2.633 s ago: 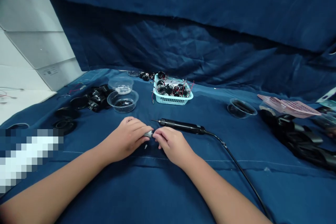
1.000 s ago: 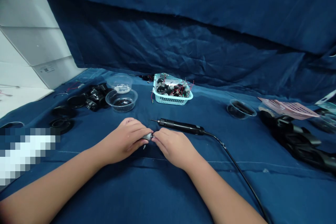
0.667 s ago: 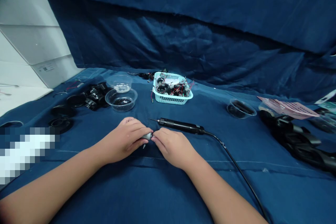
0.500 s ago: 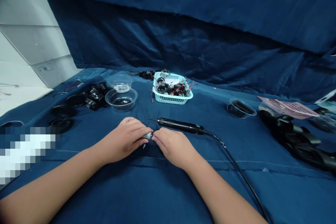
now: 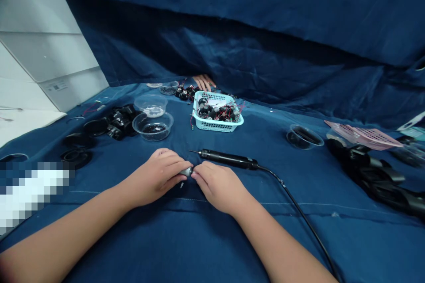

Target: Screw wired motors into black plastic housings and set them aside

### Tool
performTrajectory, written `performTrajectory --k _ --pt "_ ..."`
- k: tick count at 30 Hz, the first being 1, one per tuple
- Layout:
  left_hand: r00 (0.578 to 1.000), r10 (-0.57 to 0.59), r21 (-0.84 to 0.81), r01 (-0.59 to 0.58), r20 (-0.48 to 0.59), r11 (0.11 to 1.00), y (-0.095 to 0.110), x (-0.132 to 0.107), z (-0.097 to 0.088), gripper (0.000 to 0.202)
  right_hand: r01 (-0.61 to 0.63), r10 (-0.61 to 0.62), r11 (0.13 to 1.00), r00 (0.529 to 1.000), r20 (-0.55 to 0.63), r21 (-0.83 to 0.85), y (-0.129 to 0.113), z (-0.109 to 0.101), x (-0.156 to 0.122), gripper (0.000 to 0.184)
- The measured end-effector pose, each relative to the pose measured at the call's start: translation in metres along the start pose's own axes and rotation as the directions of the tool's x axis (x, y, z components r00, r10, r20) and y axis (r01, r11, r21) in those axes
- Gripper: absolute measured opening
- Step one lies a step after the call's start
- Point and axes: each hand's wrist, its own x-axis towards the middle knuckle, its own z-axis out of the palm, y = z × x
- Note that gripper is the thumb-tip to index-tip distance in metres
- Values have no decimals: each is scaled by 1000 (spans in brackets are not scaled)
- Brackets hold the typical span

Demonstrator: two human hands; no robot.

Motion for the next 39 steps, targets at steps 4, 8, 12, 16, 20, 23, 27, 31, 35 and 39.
performTrajectory --k 4,8,12,16,20,23,27,31,35,39 --pt "1000 0 3 0 0 1000 0 1 1 26 -5 5 1000 1000 1 -3 -1 1 0 30" --pt "1000 -1 -4 1 13 1000 0 1 0 25 -3 3 1000 1000 3 4 -2 1 0 29" --pt "1000 -1 -8 1 13 1000 0 1 0 25 4 -4 1000 1000 1 5 -2 1 0 28" --pt "1000 1 -12 0 5 1000 1 0 1 25 8 -8 1000 1000 -9 -8 -1 2 1 29" --pt "1000 3 -9 -3 0 1000 1 0 0 25 4 -4 1000 1000 -8 -5 0 3 1 30" --pt "1000 3 -7 -3 1 1000 1 1 0 25 5 -5 1000 1000 -12 -4 0 3 0 30" --pt "1000 9 -7 -9 0 1000 1 1 0 25 9 -9 1000 1000 -16 0 -1 3 0 29" --pt "1000 13 -2 -13 -12 1000 -1 1 1 26 7 -7 1000 1000 -13 -1 0 3 1 30" --pt "1000 10 -2 -10 -4 1000 -1 0 1 26 14 -14 999 1000 5 -43 2 2 1 33" --pt "1000 -1 -3 1 5 1000 0 0 0 26 25 -25 997 1000 6 -72 2 2 0 35"
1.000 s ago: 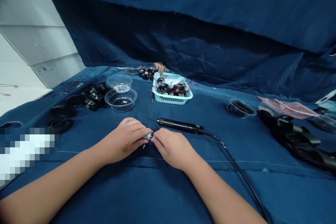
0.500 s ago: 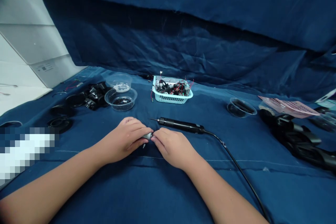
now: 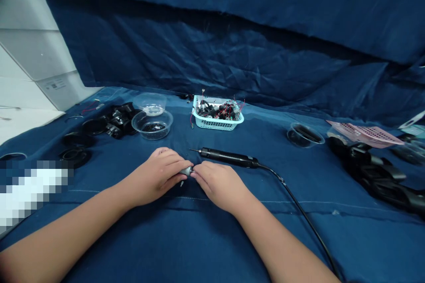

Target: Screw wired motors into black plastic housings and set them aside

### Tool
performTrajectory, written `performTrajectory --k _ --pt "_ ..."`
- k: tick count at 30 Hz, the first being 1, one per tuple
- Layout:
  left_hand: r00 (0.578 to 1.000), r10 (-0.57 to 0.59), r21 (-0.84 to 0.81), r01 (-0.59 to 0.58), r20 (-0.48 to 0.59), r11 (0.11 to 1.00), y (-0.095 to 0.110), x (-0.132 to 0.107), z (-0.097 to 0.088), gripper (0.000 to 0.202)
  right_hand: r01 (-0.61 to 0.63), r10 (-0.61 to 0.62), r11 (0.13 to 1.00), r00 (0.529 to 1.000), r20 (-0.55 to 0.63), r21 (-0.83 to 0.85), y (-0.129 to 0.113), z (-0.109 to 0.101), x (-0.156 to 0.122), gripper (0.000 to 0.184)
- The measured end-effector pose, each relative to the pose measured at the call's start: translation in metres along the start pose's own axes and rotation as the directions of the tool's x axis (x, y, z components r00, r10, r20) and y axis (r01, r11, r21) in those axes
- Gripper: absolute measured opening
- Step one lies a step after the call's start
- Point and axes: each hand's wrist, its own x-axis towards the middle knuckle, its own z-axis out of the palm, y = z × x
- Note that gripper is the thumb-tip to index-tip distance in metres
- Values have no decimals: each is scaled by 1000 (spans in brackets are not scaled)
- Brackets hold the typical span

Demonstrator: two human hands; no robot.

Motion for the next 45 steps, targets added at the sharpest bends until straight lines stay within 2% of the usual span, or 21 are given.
performTrajectory --k 14,18,28,41,45 --pt "1000 3 -10 -3 4 1000 2 1 -2 27 -14 14 999 1000 -4 40 -4 -2 0 38" --pt "1000 -1 -5 2 10 1000 1 2 -2 27 -38 39 997 999 -3 62 -3 -3 0 32" --pt "1000 -1 10 1 4 1000 0 2 0 27 4 -5 998 1000 -26 -67 -2 -4 0 36" --pt "998 31 -3 -31 -59 1000 -2 0 2 27 -29 31 993 999 -15 115 -8 -4 -1 37" --pt "997 6 -14 -7 -76 1000 -3 1 1 30 -53 60 985 997 -38 166 -6 -7 -1 31"
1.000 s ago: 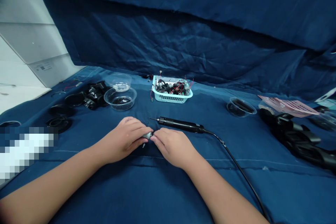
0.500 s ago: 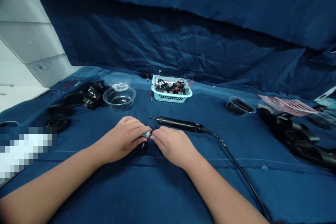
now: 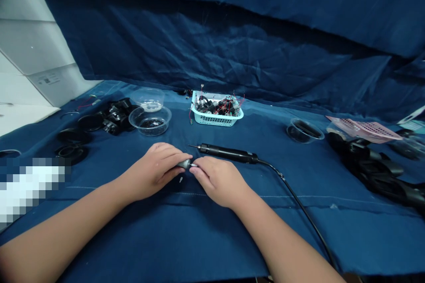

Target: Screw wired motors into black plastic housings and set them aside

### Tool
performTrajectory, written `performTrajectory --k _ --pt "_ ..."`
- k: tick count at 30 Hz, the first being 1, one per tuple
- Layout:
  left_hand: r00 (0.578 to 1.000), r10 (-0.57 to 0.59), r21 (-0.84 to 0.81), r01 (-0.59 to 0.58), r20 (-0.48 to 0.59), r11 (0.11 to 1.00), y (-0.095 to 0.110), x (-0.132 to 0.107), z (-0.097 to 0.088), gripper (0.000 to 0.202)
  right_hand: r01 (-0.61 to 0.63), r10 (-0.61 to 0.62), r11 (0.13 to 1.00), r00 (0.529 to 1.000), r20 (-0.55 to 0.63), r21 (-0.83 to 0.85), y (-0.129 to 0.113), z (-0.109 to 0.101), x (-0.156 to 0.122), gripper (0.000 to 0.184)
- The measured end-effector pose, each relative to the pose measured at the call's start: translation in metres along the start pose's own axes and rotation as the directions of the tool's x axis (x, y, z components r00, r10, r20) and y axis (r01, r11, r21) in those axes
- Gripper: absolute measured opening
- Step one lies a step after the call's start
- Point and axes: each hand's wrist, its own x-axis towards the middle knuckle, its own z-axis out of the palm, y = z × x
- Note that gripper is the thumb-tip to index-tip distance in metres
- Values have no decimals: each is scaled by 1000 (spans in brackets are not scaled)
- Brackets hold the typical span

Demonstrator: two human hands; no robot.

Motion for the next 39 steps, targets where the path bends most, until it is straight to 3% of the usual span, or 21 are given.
performTrajectory --k 3,15,23,29,34,39 --pt "1000 -20 -4 20 -15 1000 0 0 -2 31 -12 11 1000 999 -50 -18 3 0 1 30" --pt "999 -8 9 7 46 1000 2 1 -4 34 35 -40 983 999 -21 -180 3 -3 0 36" --pt "1000 23 50 -23 11 998 1 1 -1 32 16 -16 1000 1000 10 16 3 3 1 27" --pt "999 -28 57 29 -22 998 -1 3 -4 26 -26 27 999 999 -21 45 1 0 2 23" --pt "988 131 188 -114 -78 975 1 4 -7 16 50 -52 999 991 -121 -13 -5 2 2 32" --pt "957 255 290 -209 -134 934 16 1 -9 17 -3 12 995 996 -85 103 -9 8 2 8"
